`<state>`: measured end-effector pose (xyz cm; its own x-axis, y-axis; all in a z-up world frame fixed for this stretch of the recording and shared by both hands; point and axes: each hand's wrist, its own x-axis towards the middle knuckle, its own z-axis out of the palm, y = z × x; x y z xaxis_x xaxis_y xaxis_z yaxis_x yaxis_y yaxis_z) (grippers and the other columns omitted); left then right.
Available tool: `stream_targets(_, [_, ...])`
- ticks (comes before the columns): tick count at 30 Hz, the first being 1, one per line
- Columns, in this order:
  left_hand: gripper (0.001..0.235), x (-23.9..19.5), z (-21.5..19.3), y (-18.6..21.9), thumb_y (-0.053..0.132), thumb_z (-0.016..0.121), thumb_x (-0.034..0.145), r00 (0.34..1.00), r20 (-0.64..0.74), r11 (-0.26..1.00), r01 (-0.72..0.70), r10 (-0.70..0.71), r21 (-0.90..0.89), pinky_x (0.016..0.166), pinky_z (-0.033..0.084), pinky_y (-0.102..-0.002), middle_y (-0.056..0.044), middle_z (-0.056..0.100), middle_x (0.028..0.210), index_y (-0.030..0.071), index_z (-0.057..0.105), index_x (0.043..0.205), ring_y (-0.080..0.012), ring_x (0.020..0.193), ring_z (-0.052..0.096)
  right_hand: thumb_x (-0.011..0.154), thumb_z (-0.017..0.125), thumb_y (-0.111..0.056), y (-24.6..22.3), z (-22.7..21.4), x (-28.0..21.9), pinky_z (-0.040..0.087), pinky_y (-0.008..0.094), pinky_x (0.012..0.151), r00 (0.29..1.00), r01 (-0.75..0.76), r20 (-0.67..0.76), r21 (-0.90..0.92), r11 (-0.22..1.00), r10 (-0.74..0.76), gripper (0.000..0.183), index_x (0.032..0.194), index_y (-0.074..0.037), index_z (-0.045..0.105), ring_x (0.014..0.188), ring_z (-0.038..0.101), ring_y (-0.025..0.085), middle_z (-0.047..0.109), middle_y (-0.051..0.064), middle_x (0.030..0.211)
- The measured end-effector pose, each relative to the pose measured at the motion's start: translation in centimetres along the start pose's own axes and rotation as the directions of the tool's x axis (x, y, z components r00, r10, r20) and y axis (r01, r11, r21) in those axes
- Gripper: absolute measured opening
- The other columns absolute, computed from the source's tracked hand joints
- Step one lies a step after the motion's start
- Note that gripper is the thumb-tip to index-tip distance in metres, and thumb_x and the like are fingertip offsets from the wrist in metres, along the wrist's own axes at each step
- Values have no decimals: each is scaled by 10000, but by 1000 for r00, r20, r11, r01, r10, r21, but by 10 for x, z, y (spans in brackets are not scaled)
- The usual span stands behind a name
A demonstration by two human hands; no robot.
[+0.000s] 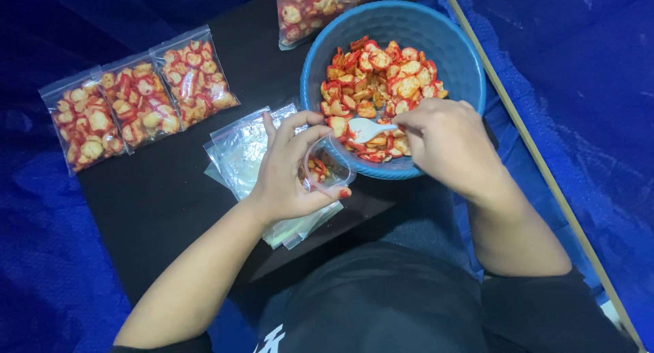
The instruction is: Filling small plastic bags with snacks from a bowl using a spoon and sealing them.
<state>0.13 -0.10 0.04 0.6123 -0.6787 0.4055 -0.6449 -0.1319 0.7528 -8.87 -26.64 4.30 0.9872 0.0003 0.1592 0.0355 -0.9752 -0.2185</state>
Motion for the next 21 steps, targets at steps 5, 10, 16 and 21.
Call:
stream_targets(5, [787,-3,1,1,490,929,658,1000,-7,1000,11,-11,-2,1168,-95,-742,-129,506,1380,180,567,1285,-369,1358,490,934,640,-63,8,-16,-9,525,455,752,998,-45,-48,89,995,49,212,1003,-162,814,905,714,391,736,124,870])
stream_targets(10, [789,-1,0,6,490,926,655,1000,-5,1000,21,-21,2,1165,-105,-743,-142,510,1374,178,564,1283,-378,1349,498,929,651,28,2,-51,-15,532,456,794,992,-30,-116,189,981,52,213,1030,-70,811,887,702,430,728,163,869])
stream_targets(16, [715,-1,-3,14,495,801,772,999,15,998,34,-35,48,1230,-55,-750,-142,501,1436,158,516,1335,-345,1403,519,1009,673,99,-27,-73,-28,436,426,832,944,161,-312,153,975,-107,240,1136,-52,808,916,653,288,708,99,995])
stream_targets(21, [729,-1,-4,16,500,787,768,998,35,998,59,-59,-5,1236,-99,-717,-123,482,1434,119,527,1333,-322,1413,498,960,729,89,-45,-77,-32,401,416,825,915,251,-340,60,966,-217,253,1094,-111,807,897,639,272,718,63,1003])
